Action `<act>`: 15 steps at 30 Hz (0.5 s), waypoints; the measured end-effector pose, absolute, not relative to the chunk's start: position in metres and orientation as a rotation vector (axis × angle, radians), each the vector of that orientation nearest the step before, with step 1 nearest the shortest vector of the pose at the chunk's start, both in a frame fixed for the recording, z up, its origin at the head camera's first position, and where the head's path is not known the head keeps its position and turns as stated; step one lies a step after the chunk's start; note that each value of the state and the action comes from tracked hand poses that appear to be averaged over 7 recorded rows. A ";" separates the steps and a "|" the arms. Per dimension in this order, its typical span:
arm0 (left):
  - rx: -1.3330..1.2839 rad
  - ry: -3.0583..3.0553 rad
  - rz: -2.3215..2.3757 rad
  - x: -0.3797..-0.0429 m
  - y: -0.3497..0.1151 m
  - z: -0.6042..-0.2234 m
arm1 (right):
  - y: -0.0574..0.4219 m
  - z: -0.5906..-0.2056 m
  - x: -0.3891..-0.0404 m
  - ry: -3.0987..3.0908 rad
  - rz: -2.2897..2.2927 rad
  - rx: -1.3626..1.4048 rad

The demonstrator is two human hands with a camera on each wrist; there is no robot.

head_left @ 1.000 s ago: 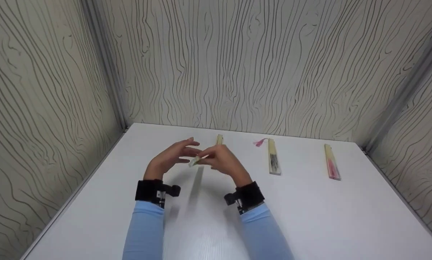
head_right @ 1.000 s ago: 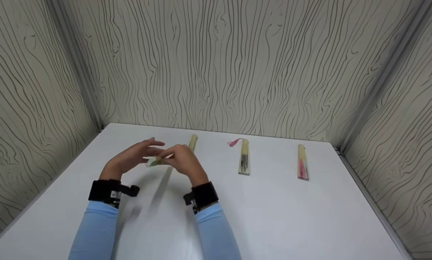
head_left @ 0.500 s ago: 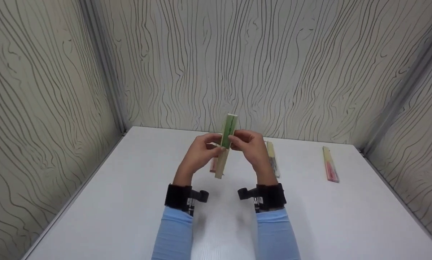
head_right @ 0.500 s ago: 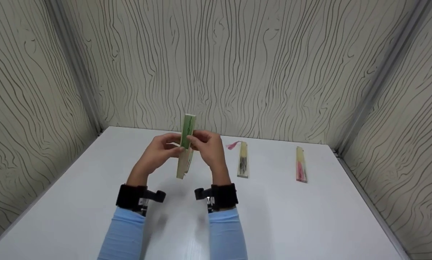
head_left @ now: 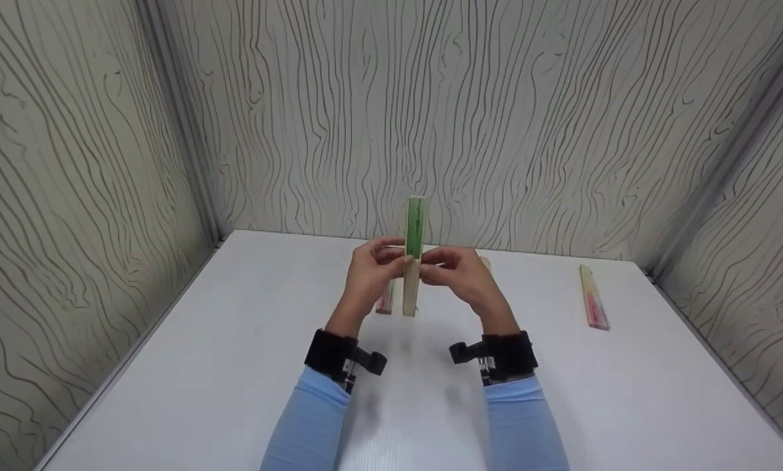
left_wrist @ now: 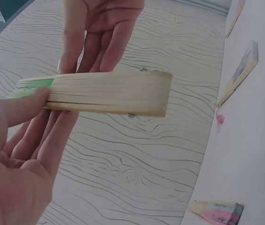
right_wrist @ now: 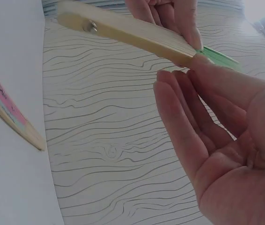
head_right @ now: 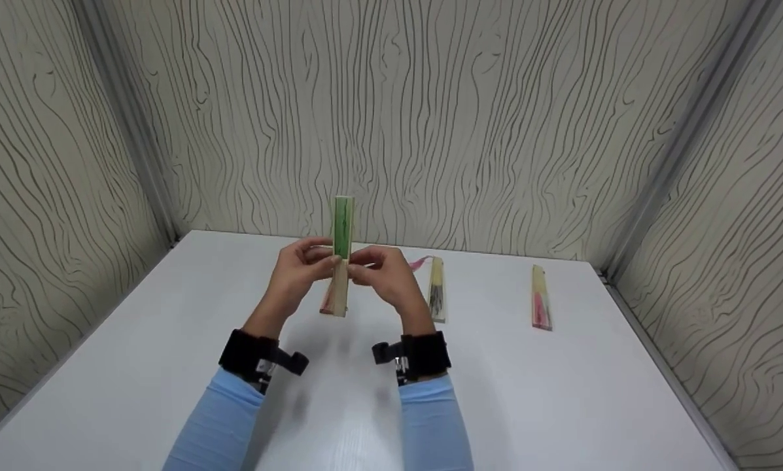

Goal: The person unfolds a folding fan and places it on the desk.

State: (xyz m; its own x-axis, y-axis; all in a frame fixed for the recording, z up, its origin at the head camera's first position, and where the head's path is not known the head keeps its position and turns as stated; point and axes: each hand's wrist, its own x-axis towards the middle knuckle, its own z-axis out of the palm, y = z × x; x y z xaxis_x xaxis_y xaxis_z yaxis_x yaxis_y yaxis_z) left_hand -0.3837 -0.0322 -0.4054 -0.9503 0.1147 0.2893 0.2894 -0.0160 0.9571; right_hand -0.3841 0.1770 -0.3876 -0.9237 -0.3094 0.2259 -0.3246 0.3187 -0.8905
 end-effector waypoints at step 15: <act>-0.542 -2.238 -2.089 -0.378 -0.027 -0.411 | 0.177 -0.388 -0.380 -2.381 1.868 0.493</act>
